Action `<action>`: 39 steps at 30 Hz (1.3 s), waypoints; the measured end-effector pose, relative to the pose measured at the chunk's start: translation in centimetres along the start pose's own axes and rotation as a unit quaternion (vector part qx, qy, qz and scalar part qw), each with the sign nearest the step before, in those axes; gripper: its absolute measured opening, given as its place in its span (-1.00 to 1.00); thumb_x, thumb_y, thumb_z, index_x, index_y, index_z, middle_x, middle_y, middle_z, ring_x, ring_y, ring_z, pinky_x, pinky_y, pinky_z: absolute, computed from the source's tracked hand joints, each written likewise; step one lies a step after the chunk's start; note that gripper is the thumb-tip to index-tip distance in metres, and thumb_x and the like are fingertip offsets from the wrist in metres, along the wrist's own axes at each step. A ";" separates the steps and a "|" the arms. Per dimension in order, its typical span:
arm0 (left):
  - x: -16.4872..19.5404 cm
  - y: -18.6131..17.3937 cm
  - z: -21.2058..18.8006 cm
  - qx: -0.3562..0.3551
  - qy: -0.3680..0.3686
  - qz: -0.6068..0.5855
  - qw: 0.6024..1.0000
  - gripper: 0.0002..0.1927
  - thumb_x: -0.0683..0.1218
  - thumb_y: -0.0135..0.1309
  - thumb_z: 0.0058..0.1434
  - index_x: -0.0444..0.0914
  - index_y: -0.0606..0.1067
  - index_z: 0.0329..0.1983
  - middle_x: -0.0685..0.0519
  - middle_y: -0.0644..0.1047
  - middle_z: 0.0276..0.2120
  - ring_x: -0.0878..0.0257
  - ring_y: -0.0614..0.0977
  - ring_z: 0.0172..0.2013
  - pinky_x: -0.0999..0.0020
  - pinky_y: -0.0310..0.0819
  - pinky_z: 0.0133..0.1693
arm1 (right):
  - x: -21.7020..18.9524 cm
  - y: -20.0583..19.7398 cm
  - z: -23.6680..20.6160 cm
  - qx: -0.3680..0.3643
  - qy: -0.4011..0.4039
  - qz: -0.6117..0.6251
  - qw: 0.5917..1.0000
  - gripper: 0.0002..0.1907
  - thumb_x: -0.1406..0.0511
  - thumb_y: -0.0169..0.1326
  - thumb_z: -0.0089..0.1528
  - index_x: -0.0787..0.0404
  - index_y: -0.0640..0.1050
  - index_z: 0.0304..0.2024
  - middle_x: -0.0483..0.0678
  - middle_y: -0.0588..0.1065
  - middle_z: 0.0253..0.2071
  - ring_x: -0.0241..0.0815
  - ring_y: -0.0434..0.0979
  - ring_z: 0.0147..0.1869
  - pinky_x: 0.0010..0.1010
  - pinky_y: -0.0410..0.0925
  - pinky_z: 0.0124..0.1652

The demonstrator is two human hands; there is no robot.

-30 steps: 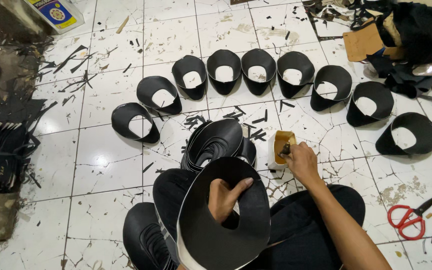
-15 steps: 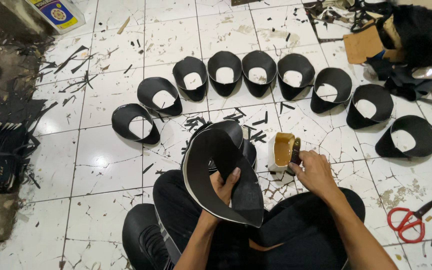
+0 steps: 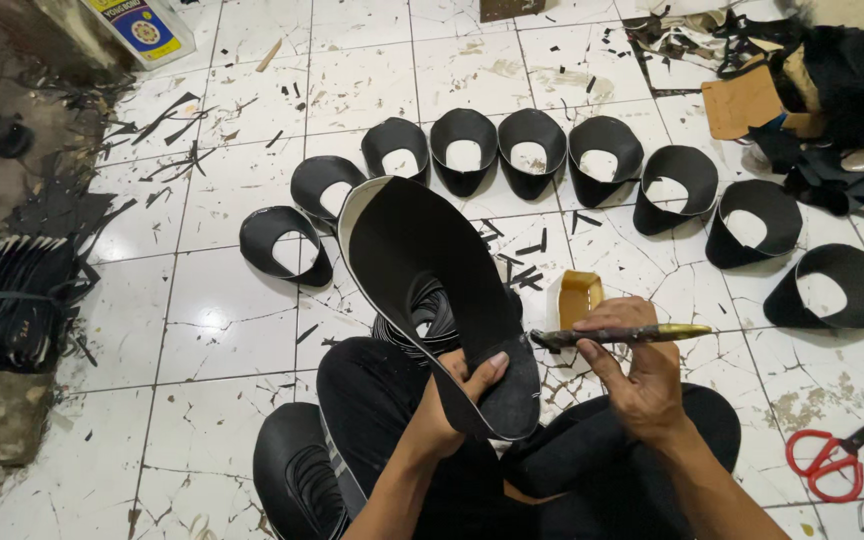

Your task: The person sits on the floor and uses a brush to apply glue from a small container onto the edge of a curved black shoe upper component, working the glue along the edge, then sets the finished piece in a row of completed components on the floor and picks up the next piece.

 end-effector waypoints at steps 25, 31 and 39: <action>-3.2 -1.4 1.6 0.079 0.095 0.014 0.992 -0.76 -0.30 -0.09 0.42 -0.42 0.52 0.06 0.04 0.62 -0.17 0.36 0.59 -0.17 0.46 0.49 -0.09 | -1.3 0.7 0.7 -0.125 -0.047 -0.105 0.985 -0.90 0.28 0.11 0.25 0.12 0.57 -0.21 -0.10 0.56 -0.26 -0.16 0.50 -0.06 -0.08 0.24 0.18; -4.7 -2.0 1.8 0.092 0.116 0.054 0.988 -0.73 -0.27 -0.15 0.43 -0.40 0.50 0.09 0.03 0.61 -0.15 0.34 0.61 -0.16 0.45 0.51 -0.07 | -1.1 1.1 0.3 -0.086 -0.088 -0.090 0.988 -0.88 0.27 0.09 0.32 0.16 0.54 -0.13 -0.12 0.58 -0.23 -0.24 0.53 -0.05 -0.07 0.24 0.20; -6.1 -3.3 2.4 0.115 0.138 -0.053 0.982 -0.62 -0.32 -0.16 0.31 -0.41 0.40 0.19 0.00 0.58 -0.02 0.30 0.61 -0.05 0.39 0.49 0.05 | -1.7 0.4 -1.0 -0.178 0.080 0.042 0.980 -0.84 0.22 0.07 0.25 0.16 0.57 -0.23 -0.05 0.49 -0.24 -0.12 0.41 0.04 -0.18 0.29 0.08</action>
Point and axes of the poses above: each hand's wrist, its own z-axis towards the middle knuckle, its own y-axis out of the palm, x = y × z, the point moved 3 cm from there along z, towards the middle knuckle
